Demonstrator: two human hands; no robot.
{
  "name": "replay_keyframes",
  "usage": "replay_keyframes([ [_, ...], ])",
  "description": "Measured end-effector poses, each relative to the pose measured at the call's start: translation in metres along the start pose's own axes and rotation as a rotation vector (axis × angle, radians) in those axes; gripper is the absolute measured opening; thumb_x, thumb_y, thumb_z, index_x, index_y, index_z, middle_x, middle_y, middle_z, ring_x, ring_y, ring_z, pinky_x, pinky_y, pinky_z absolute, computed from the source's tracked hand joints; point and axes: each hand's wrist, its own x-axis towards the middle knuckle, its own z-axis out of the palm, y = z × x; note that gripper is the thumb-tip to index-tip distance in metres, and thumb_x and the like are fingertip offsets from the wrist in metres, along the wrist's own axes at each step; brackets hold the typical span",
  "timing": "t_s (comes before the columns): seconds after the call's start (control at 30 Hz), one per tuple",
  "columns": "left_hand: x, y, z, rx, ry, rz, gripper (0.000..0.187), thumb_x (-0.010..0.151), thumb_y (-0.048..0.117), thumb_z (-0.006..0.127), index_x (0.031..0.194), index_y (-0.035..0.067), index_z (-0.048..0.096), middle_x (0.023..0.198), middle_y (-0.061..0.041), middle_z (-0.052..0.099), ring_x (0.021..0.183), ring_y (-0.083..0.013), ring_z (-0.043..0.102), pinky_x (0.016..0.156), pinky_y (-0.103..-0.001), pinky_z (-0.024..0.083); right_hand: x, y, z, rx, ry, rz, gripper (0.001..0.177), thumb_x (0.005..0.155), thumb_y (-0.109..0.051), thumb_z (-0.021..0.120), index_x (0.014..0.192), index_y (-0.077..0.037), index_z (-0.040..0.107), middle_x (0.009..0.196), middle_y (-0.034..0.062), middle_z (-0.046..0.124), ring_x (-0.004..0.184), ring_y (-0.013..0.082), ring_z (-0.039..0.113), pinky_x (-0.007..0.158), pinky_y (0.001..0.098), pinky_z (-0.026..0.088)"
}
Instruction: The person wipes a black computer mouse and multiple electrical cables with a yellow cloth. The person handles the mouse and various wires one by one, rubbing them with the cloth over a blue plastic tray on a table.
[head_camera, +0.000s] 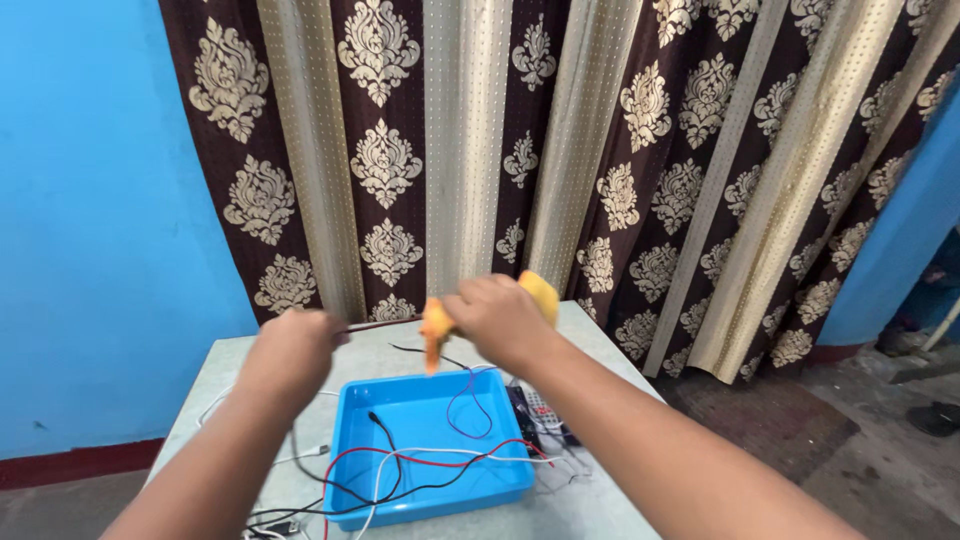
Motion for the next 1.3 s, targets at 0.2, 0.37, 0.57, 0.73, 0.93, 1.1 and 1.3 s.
replay_keyframes([
  [0.2,-0.028,-0.047,-0.018,0.211,-0.144,-0.212,0.026,0.093,0.014,0.062,0.107,0.024,0.082,0.104,-0.015,0.077,0.098,-0.0355,0.074,0.087,-0.047,0.06,-0.022,0.019,-0.011,0.007,-0.039,0.136,0.023,0.077,-0.02,0.075,0.096,-0.01,0.068,0.086,0.0072,0.065,0.085,0.0299,0.066,0.076,0.0447,0.05],
  [0.37,-0.018,-0.009,-0.011,0.044,-0.12,-0.119,0.047,0.075,0.029,0.081,0.12,0.018,0.075,0.106,-0.017,0.074,0.098,-0.0377,0.071,0.084,-0.049,0.057,-0.006,0.008,-0.002,-0.004,0.025,0.065,0.019,0.08,-0.015,0.07,0.098,-0.011,0.067,0.088,0.0058,0.065,0.089,0.0284,0.067,0.08,0.0442,0.05],
  [0.57,-0.004,0.037,0.007,-0.113,-0.19,0.031,0.021,0.088,0.03,0.073,0.095,0.012,0.081,0.086,-0.016,0.077,0.083,-0.0345,0.075,0.081,-0.043,0.06,0.016,-0.025,0.003,0.008,0.032,0.028,0.013,0.081,-0.012,0.066,0.095,-0.012,0.065,0.088,0.0054,0.064,0.09,0.0282,0.067,0.08,0.043,0.051],
  [0.73,-0.005,-0.004,0.004,-0.075,-0.072,-0.013,0.017,0.086,0.024,0.071,0.097,0.018,0.083,0.085,-0.014,0.078,0.08,-0.0333,0.077,0.081,-0.043,0.061,0.005,-0.02,0.004,0.035,0.042,0.016,0.015,0.079,-0.013,0.067,0.094,-0.012,0.066,0.089,0.0048,0.065,0.089,0.0277,0.068,0.078,0.0428,0.05],
  [0.93,-0.03,-0.034,-0.015,0.128,-0.097,-0.103,0.021,0.092,0.032,0.065,0.102,0.027,0.083,0.099,-0.012,0.077,0.092,-0.0341,0.075,0.084,-0.046,0.061,-0.01,-0.011,0.009,0.007,-0.024,0.044,0.016,0.082,-0.015,0.07,0.097,-0.013,0.067,0.091,0.0044,0.067,0.091,0.0268,0.068,0.08,0.0432,0.05],
  [1.1,-0.047,-0.056,-0.037,0.282,-0.158,-0.171,0.023,0.095,0.039,0.063,0.108,0.031,0.08,0.104,-0.008,0.078,0.098,-0.0328,0.075,0.088,-0.045,0.061,-0.024,0.011,-0.003,0.004,-0.064,0.099,0.024,0.077,-0.019,0.072,0.099,-0.011,0.067,0.091,0.0063,0.066,0.089,0.0281,0.066,0.078,0.0444,0.05],
  [1.3,-0.024,-0.046,-0.026,0.129,-0.37,-0.186,0.058,0.07,0.04,0.089,0.124,0.026,0.072,0.117,-0.009,0.074,0.113,-0.0296,0.069,0.096,-0.042,0.056,-0.01,-0.005,0.003,-0.009,-0.079,0.063,0.017,0.081,-0.019,0.07,0.096,-0.012,0.067,0.088,0.005,0.065,0.088,0.0276,0.067,0.075,0.0455,0.05],
])
